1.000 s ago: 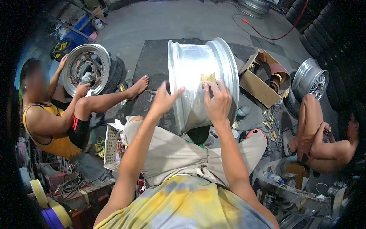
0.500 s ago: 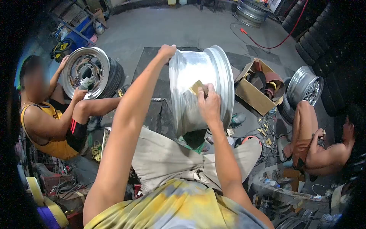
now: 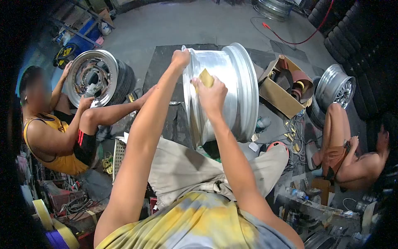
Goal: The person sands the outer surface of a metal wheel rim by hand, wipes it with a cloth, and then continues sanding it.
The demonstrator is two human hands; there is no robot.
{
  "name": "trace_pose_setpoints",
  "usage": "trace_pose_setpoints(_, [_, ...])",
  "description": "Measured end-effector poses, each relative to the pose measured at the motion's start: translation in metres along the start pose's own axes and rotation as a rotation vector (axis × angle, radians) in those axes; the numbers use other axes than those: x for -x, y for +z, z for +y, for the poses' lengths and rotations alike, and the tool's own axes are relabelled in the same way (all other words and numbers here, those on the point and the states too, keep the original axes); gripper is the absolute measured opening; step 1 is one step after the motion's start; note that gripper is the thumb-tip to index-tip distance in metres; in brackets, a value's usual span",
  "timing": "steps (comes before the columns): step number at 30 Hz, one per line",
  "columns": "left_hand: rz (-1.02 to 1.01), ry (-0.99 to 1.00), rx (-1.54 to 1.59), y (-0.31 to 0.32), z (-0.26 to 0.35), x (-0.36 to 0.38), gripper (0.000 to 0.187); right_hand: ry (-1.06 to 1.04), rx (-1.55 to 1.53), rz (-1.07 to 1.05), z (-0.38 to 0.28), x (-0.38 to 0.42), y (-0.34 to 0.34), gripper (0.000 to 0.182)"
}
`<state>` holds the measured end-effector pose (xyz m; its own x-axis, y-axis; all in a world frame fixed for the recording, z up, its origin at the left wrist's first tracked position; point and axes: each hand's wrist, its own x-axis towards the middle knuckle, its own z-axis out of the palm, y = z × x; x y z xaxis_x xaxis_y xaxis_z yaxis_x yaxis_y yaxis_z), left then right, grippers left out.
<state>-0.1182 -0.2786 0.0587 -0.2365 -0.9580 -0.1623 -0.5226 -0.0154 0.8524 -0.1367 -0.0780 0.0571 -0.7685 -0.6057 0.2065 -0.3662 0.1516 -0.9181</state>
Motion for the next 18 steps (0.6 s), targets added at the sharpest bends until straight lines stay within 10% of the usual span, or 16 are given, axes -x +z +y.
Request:
trace_pose_setpoints(12, [0.015,-0.035,-0.002,-0.002,0.006,0.013,0.049,0.189,-0.163,-0.085,-0.023,0.004,-0.011,0.039])
trace_pose_setpoints(18, [0.002,-0.041,0.018,-0.004,0.009,0.015,0.05,-0.157,0.196,0.03,0.004,0.012,-0.023,0.029])
